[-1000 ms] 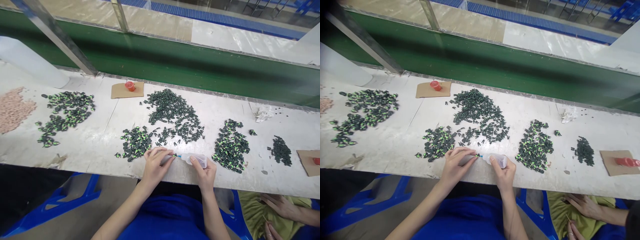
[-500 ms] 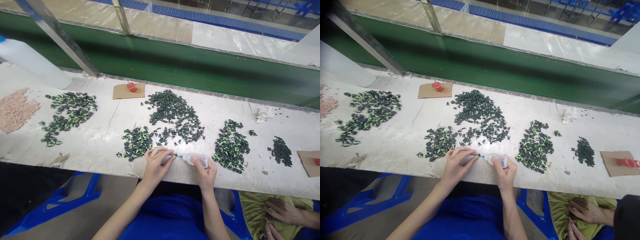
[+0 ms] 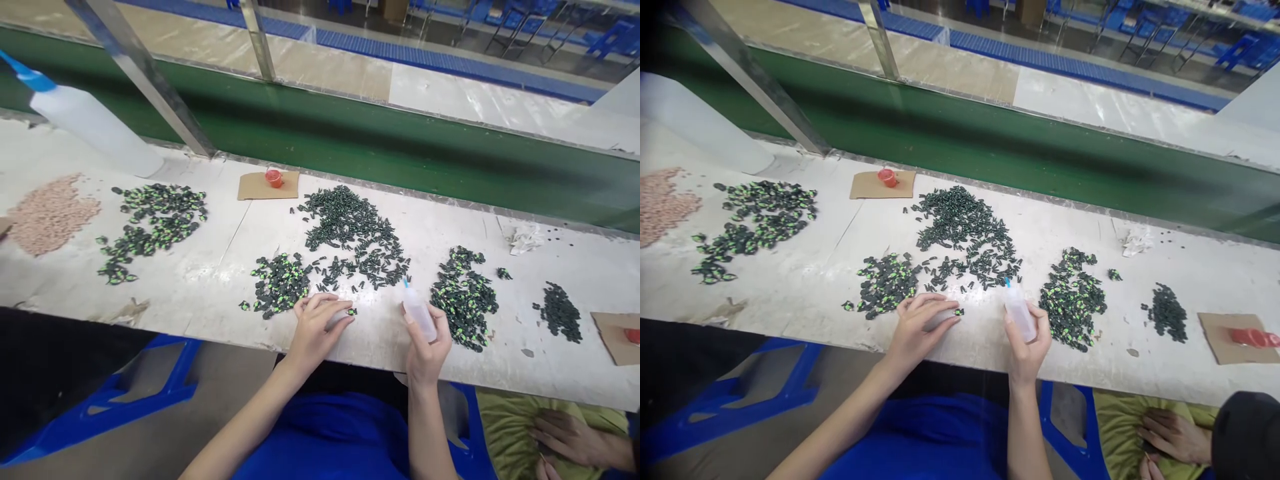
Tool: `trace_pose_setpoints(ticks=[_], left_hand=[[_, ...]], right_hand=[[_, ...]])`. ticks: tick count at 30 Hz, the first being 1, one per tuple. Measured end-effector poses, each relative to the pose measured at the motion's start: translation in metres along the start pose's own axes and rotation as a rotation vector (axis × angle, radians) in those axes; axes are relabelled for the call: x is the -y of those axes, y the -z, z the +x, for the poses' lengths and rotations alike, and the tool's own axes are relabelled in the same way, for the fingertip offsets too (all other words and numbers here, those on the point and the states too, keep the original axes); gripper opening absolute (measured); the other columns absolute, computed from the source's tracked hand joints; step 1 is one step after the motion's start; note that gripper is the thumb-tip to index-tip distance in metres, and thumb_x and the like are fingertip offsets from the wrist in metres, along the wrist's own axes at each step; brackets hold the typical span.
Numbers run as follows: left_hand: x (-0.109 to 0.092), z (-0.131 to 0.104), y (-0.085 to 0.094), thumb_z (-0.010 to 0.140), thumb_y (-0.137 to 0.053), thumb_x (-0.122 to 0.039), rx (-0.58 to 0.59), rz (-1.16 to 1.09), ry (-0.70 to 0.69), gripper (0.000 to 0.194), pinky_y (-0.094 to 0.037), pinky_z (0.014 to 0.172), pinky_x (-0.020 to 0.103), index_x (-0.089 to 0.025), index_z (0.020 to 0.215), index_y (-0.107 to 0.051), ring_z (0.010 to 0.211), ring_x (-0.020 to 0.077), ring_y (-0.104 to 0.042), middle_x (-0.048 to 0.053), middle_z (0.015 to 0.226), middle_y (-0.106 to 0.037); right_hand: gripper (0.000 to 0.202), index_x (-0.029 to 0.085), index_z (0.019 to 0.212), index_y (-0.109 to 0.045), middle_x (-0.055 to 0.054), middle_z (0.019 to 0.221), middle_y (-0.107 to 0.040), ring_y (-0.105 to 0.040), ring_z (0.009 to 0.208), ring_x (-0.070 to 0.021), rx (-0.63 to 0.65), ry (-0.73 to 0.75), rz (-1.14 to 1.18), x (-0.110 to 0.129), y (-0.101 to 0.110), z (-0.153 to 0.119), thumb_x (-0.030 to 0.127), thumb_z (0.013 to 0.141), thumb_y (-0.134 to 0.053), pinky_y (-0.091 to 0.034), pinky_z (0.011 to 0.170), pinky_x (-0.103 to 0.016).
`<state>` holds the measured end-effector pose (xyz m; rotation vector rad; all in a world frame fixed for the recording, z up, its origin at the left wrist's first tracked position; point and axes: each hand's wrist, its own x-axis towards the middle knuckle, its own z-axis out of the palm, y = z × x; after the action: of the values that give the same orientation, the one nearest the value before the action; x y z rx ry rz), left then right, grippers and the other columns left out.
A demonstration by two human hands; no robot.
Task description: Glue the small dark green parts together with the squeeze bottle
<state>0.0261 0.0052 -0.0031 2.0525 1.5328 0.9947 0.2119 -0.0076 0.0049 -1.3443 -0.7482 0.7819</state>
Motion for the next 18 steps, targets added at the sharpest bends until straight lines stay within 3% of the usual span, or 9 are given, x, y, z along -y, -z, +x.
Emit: trace_pose_setpoints(ticks=[4, 7, 11, 15, 18], left_hand=[[0.006, 0.000, 0.011, 0.085, -0.065, -0.026, -0.148, 0.121, 0.007, 0.010, -0.029, 0.085, 0.040, -0.025, 0.094, -0.069, 0.099, 0.0242, -0.060, 0.003, 0.096, -0.074], [0.012, 0.003, 0.019, 0.084, -0.066, -0.026, -0.292, 0.287, 0.111, 0.008, -0.028, 0.085, 0.044, -0.023, 0.088, -0.071, 0.108, 0.0307, -0.052, 0.008, 0.105, -0.071], [0.014, 0.010, 0.022, 0.082, -0.068, -0.029, -0.227, 0.373, 0.162, 0.009, -0.027, 0.085, 0.049, -0.022, 0.086, -0.072, 0.116, 0.0369, -0.044, 0.012, 0.118, -0.063], [0.012, 0.016, 0.020, 0.085, -0.063, -0.020, -0.159, 0.377, 0.129, 0.010, -0.028, 0.085, 0.051, -0.024, 0.088, -0.072, 0.120, 0.0385, -0.041, 0.012, 0.122, -0.061], [0.013, 0.019, 0.021, 0.085, -0.062, -0.015, -0.150, 0.366, 0.128, 0.014, -0.029, 0.084, 0.052, -0.023, 0.079, -0.071, 0.121, 0.0391, -0.039, 0.010, 0.119, -0.063]], right_hand=[[0.038, 0.022, 0.090, -0.052, -0.009, 0.095, -0.075, -0.066, 0.105, -0.0271, 0.115, 0.056, -0.074, 0.006, -0.004, 0.006, 0.024, 0.064, -0.080, -0.046, 0.093, -0.047], [0.043, 0.020, 0.097, -0.054, -0.014, 0.103, -0.073, -0.067, 0.101, -0.0278, 0.126, 0.012, -0.196, 0.003, -0.006, 0.010, 0.029, 0.064, -0.080, -0.048, 0.091, -0.048], [0.054, 0.017, 0.111, -0.055, -0.016, 0.109, -0.071, -0.067, 0.098, -0.0271, 0.132, 0.075, -0.400, -0.002, -0.006, 0.011, 0.035, 0.066, -0.079, -0.051, 0.086, -0.045], [0.079, 0.017, 0.132, -0.043, -0.017, 0.120, -0.064, -0.063, 0.103, -0.0276, 0.106, 0.289, -0.501, 0.001, -0.003, 0.001, 0.035, 0.065, -0.081, -0.054, 0.073, -0.038], [0.068, 0.018, 0.128, -0.046, -0.015, 0.115, -0.063, -0.062, 0.096, -0.0249, 0.028, 0.467, -0.475, 0.004, 0.001, -0.014, 0.028, 0.069, -0.078, -0.051, 0.062, -0.032]])
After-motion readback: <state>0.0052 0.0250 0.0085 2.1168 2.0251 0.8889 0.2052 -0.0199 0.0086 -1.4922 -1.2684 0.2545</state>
